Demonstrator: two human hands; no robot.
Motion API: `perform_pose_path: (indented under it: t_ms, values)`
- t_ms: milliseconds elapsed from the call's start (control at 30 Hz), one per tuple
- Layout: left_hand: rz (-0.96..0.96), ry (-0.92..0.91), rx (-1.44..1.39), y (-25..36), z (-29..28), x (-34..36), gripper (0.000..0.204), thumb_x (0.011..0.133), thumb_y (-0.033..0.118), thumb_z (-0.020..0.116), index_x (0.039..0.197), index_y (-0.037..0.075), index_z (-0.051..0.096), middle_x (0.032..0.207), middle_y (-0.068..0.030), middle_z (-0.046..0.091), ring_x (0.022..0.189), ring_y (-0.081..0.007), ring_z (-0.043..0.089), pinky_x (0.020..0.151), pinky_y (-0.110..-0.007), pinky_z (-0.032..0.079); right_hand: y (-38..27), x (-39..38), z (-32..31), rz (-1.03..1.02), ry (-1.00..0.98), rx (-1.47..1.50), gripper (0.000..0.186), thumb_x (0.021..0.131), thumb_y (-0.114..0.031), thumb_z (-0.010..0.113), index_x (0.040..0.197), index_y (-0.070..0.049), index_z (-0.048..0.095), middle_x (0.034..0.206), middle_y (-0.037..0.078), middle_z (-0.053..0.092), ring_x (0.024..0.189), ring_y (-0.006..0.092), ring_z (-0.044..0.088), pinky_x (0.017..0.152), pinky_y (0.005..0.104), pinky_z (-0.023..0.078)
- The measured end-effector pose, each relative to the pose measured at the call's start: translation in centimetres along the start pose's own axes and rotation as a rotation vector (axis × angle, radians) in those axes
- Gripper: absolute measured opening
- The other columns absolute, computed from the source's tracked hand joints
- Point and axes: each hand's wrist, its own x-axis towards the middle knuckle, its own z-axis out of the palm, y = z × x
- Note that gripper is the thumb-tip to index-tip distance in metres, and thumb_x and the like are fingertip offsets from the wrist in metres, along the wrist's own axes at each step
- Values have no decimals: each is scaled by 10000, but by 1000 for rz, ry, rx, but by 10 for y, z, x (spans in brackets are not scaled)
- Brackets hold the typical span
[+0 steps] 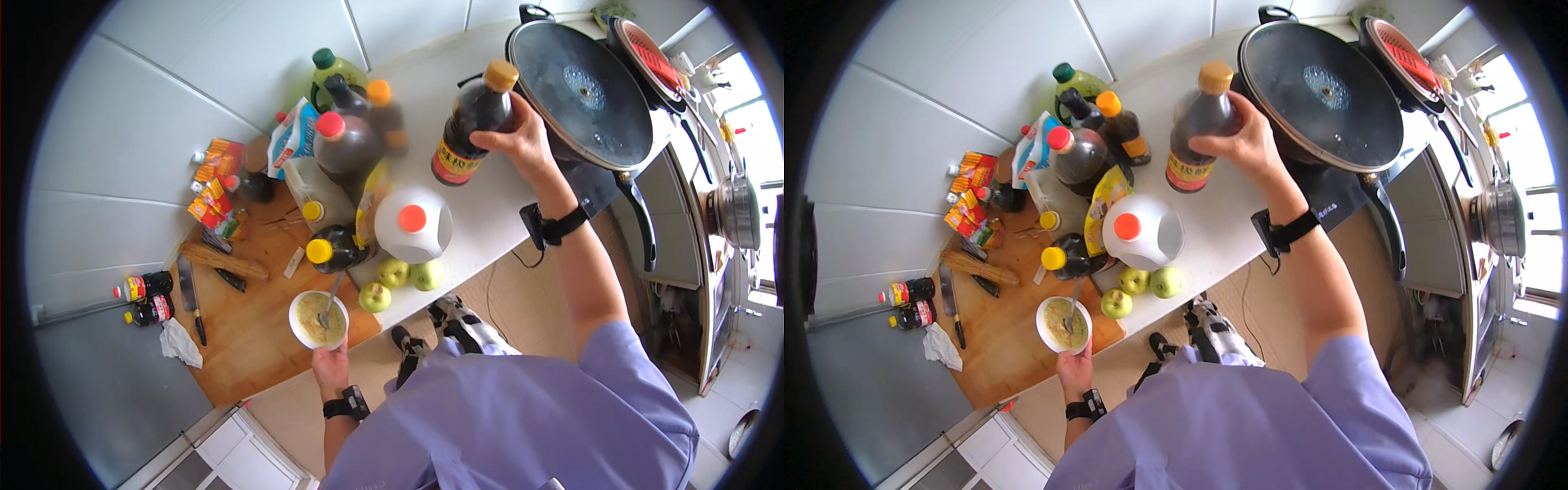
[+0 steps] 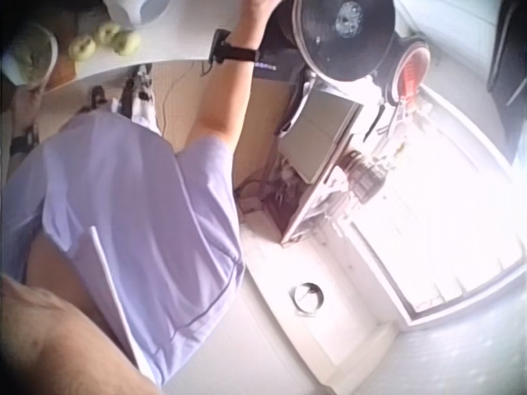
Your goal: The person is preparing a bowl of food, rinsing a plate, adding seasonings from bottles, and mixing the contents with a spoon.
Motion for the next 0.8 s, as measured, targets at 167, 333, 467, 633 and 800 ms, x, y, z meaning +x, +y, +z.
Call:
perform_pose_path:
  t_ms: [167,333,467,633,800]
  values:
    - [-11,20,-1,1,-2,1,486,792,37,456,1270,-9,379,1261,-151,476,1133,-289,498,973,-424,427,-2,-11,11,47,-43,-4,794,549,-108,811,1232,55,438,1055,110,588,952,185,581,879,296,458]
    - [-15,89,43,-2,-11,-7,384,885,128,457,1229,-37,408,1219,-156,512,1102,-276,524,965,-381,439,23,-15,40,78,-96,-43,758,544,-101,793,1215,27,466,1083,133,583,998,215,572,927,307,429]
    - [1,90,44,-7,6,-26,353,914,149,443,1208,-46,431,1213,-155,516,1099,-270,526,973,-369,432,38,-7,64,105,-179,8,753,548,-82,783,1227,-6,468,1089,114,583,1023,219,561,937,307,419]
    - [-36,216,-34,-14,8,-47,311,919,169,459,1161,-23,492,1123,-121,548,1019,-258,549,938,-362,447,46,-2,86,72,-266,15,754,556,-61,773,1237,-19,455,1110,112,578,1020,209,560,907,314,436]
    - [-75,217,-55,-14,2,-56,324,889,186,492,1151,-5,494,1097,-115,533,1047,-266,514,910,-362,450,62,6,60,18,-495,-32,745,631,-37,729,1300,-3,404,1243,131,511,1140,219,495,954,317,400]
